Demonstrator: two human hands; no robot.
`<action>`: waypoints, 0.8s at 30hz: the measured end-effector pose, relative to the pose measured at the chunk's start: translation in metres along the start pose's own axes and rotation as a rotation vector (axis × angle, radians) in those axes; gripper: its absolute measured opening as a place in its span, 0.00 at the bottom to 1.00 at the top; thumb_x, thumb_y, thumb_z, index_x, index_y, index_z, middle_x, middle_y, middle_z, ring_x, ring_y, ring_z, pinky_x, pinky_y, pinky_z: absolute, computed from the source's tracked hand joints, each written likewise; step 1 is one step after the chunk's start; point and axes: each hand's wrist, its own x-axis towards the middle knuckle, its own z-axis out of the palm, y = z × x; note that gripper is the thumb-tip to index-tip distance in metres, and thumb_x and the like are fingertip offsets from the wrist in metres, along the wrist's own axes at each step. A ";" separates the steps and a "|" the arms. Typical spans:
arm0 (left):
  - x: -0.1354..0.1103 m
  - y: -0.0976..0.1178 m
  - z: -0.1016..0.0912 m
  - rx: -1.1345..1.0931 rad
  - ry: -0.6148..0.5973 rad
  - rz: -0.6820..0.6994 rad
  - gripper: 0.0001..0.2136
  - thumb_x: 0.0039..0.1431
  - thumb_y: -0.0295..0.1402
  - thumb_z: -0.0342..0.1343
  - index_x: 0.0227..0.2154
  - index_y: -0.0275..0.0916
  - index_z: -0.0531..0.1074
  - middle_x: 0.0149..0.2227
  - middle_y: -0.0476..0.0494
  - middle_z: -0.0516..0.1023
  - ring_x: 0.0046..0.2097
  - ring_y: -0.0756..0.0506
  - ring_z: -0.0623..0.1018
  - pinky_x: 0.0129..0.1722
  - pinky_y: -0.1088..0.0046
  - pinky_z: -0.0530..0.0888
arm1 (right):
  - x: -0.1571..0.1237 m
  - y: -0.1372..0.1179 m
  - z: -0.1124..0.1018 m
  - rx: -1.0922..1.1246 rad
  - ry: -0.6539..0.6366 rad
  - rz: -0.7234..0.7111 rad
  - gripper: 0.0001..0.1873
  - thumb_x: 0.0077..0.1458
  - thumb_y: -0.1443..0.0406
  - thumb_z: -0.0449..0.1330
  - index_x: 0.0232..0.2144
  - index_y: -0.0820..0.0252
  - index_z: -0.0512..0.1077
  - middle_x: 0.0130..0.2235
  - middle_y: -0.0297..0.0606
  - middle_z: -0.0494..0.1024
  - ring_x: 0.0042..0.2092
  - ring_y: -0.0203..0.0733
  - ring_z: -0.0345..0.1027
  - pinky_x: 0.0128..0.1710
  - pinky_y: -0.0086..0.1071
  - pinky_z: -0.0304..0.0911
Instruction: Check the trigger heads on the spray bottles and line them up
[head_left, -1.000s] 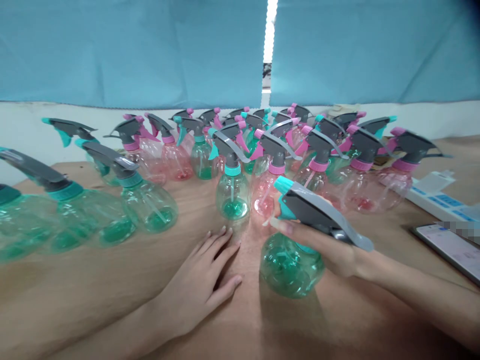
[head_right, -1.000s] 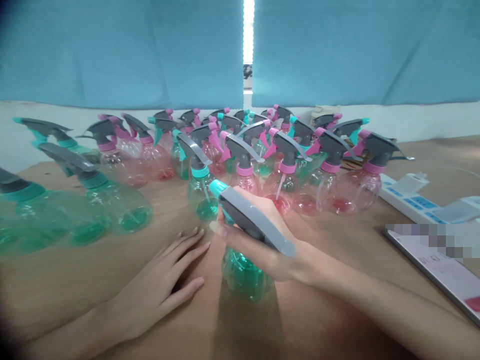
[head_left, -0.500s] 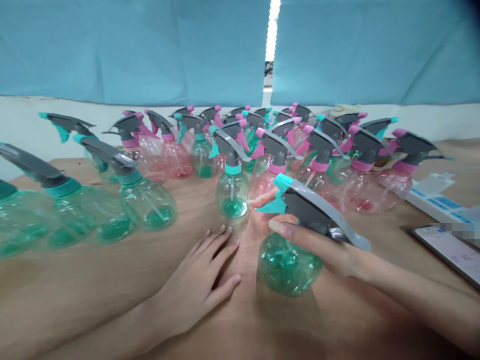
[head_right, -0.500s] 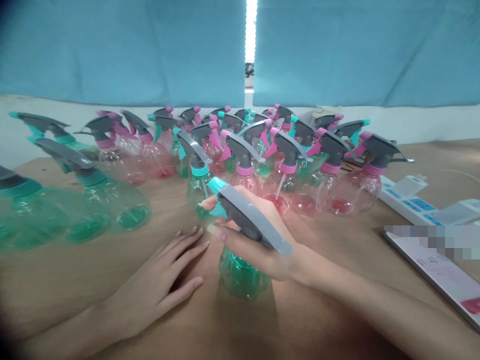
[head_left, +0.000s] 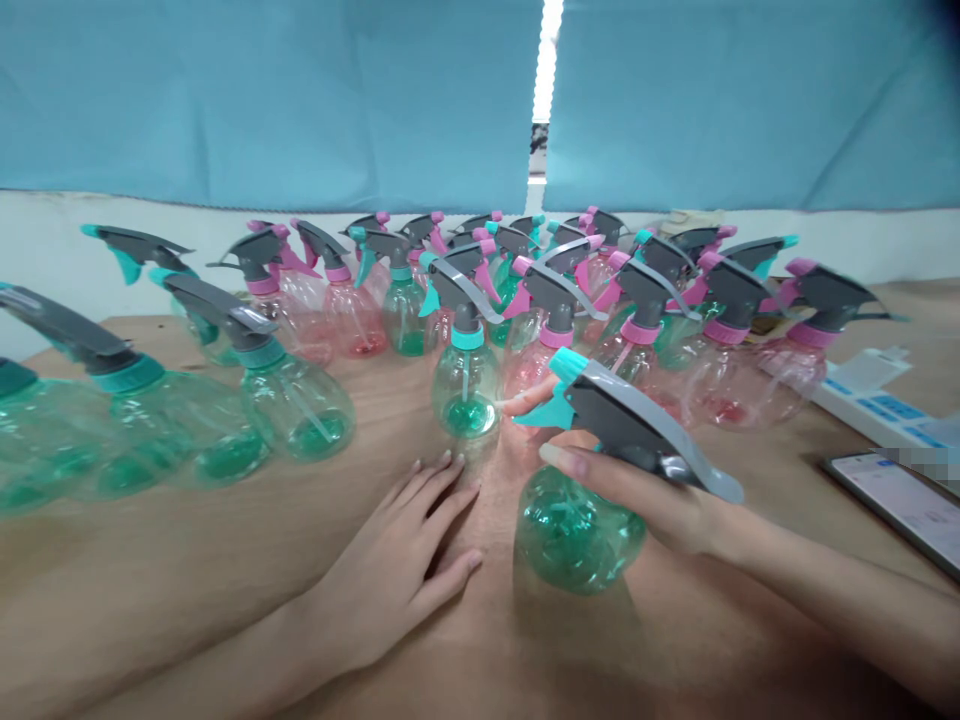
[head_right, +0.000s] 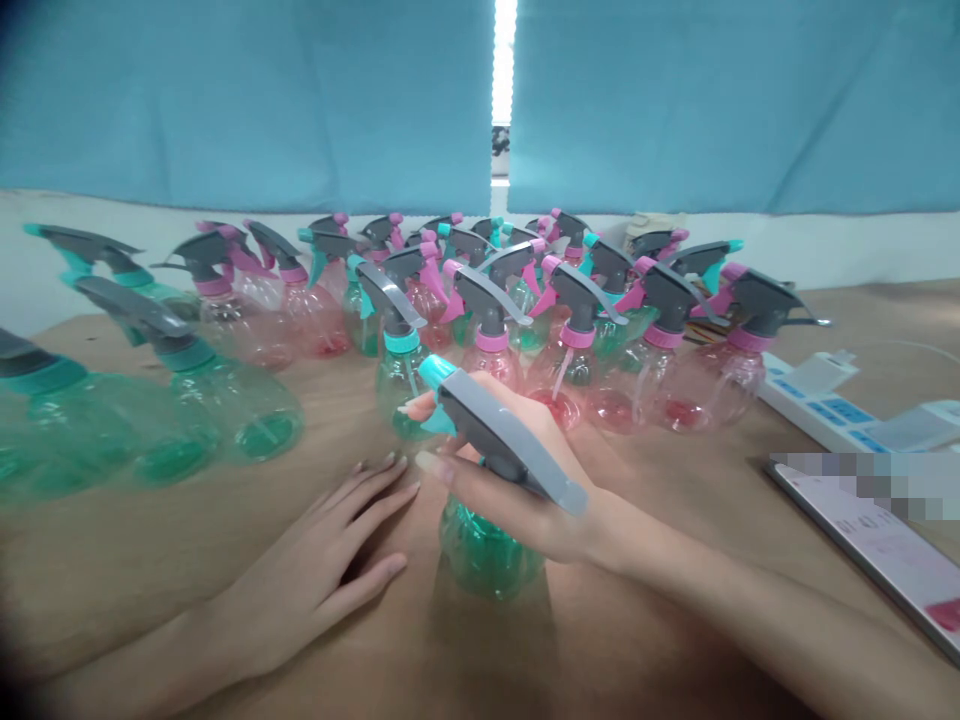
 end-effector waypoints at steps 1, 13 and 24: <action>0.000 0.000 0.000 -0.001 0.001 0.000 0.23 0.67 0.44 0.48 0.60 0.39 0.61 0.63 0.37 0.62 0.63 0.36 0.62 0.60 0.52 0.61 | 0.000 0.000 0.000 0.000 0.000 -0.001 0.10 0.56 0.71 0.57 0.29 0.52 0.61 0.22 0.27 0.57 0.33 0.39 0.68 0.32 0.33 0.68; 0.000 0.000 0.000 -0.014 0.001 0.004 0.23 0.67 0.43 0.48 0.61 0.39 0.61 0.63 0.37 0.62 0.63 0.35 0.61 0.60 0.51 0.60 | 0.003 -0.001 0.002 0.019 -0.017 -0.032 0.11 0.56 0.72 0.57 0.25 0.53 0.63 0.23 0.27 0.60 0.30 0.36 0.66 0.31 0.31 0.67; 0.000 -0.001 0.001 0.008 -0.008 0.007 0.23 0.68 0.44 0.47 0.61 0.38 0.61 0.63 0.36 0.61 0.63 0.36 0.61 0.60 0.51 0.60 | 0.002 0.001 0.001 0.029 -0.033 -0.040 0.13 0.56 0.72 0.56 0.24 0.54 0.60 0.22 0.26 0.57 0.29 0.35 0.64 0.30 0.30 0.66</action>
